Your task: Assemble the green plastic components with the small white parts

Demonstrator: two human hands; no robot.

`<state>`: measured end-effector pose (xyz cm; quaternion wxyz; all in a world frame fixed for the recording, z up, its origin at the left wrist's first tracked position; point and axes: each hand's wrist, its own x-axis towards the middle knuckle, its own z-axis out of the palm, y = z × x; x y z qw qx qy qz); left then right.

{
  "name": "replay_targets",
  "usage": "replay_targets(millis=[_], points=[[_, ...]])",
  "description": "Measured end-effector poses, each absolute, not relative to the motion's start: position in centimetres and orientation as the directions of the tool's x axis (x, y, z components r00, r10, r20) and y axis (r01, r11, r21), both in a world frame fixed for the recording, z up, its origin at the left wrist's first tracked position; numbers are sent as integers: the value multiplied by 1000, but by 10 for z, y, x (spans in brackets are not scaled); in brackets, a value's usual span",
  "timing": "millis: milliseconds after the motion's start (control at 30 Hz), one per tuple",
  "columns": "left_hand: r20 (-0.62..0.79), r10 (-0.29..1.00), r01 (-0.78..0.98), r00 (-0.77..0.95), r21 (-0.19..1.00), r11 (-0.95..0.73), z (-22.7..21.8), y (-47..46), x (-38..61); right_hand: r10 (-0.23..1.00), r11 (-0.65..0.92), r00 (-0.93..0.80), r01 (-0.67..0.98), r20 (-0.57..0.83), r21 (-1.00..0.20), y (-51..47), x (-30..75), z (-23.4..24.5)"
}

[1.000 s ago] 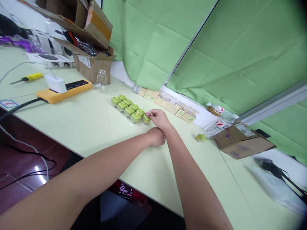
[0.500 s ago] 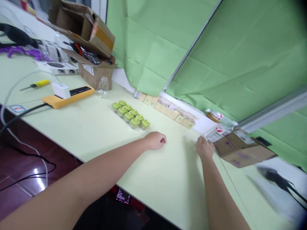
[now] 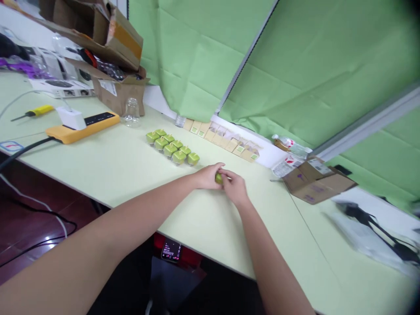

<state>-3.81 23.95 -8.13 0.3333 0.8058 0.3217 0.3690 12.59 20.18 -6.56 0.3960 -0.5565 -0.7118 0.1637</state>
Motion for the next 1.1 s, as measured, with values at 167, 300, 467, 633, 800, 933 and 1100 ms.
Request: replay_targets(millis=[167,300,467,633,800,933,1100], points=[[368,778,251,510,801,-543,-76,230,-41,920,331,12,506,391,-796,185,103,-64],[329,780,276,532,803,-528,-75,229,-40,926,276,211,191,314,-942,185,118,-58],[329,810,288,486,815,-503,-85,239,-36,934,37,356,-204,-39,-978,191,140,-57],[438,771,422,463,656,-626,-88,240,-36,924,-128,288,-385,-251,-914,196,152,-61],[567,644,420,513,489,-765,-69,218,-38,956,-152,200,-292,-216,-944,196,152,-64],[596,458,275,660,376,-885,-56,198,-28,955,-61,283,-113,-91,-992,195,146,-72],[584,465,287,666,376,-881,-61,196,-16,959,-10,284,-38,-20,-999,194,138,-75]])
